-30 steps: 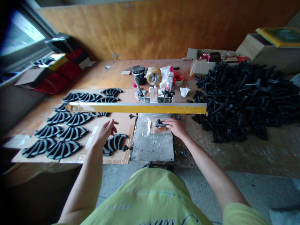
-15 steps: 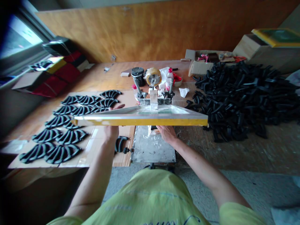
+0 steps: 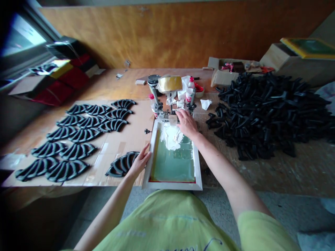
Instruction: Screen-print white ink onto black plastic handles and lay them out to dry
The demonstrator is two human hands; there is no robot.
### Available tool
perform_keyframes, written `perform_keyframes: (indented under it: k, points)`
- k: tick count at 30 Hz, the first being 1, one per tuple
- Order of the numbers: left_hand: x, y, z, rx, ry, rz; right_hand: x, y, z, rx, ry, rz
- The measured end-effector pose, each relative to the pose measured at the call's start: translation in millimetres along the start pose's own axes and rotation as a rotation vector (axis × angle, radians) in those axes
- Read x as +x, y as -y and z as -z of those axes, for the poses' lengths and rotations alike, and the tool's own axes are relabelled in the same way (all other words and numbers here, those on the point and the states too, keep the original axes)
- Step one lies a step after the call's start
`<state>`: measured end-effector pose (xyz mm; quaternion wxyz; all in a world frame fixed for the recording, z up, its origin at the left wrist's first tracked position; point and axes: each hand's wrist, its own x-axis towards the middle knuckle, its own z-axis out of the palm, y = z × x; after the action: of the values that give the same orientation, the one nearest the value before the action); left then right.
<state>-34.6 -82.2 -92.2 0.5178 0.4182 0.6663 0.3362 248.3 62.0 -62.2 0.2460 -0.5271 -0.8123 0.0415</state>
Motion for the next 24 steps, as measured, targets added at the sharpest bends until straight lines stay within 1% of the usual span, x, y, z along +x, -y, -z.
perform_keyframes:
  k: [2, 4, 5, 6, 8, 10, 11, 13, 15, 17, 19, 21, 22, 24]
  points:
    - [6, 11, -2.3, 0.016, 0.022, 0.009, 10, 15, -12, -0.011, 0.143, 0.032]
    - [9, 17, -3.0, 0.021, 0.020, 0.006, 9, 20, -18, -0.020, 0.270, 0.023]
    - [10, 19, -3.1, 0.020, 0.015, 0.003, 6, 19, -20, -0.029, 0.297, 0.010]
    - [10, 20, -3.1, 0.017, 0.010, 0.002, 2, 18, -20, -0.046, 0.299, -0.011]
    - [10, 22, -3.4, 0.006, 0.012, 0.005, -7, 16, -21, -0.100, 0.258, -0.075]
    - [11, 24, -3.8, -0.001, 0.025, 0.008, -17, 20, -24, -0.155, 0.233, -0.118]
    - [11, 25, -3.9, -0.005, 0.034, 0.009, -22, 24, -25, -0.168, 0.237, -0.110]
    - [12, 27, -4.0, -0.011, 0.051, 0.007, -34, 35, -27, -0.160, 0.261, -0.030]
    - [12, 28, -3.9, -0.015, 0.060, 0.003, -48, 45, -22, -0.122, 0.305, 0.105]
    - [13, 28, -4.2, -0.012, 0.054, -0.010, -61, 50, -12, -0.062, 0.358, 0.259]
    - [13, 29, -5.0, -0.014, 0.043, -0.015, -66, 49, -1, 0.002, 0.406, 0.370]
    - [13, 29, -5.9, -0.015, 0.038, -0.011, -63, 46, 6, 0.051, 0.433, 0.391]
    - [12, 29, -6.2, -0.016, 0.035, -0.010, -59, 45, 7, 0.060, 0.427, 0.363]
    - [12, 30, -6.3, -0.013, 0.028, -0.012, -53, 44, 3, 0.038, 0.372, 0.273]
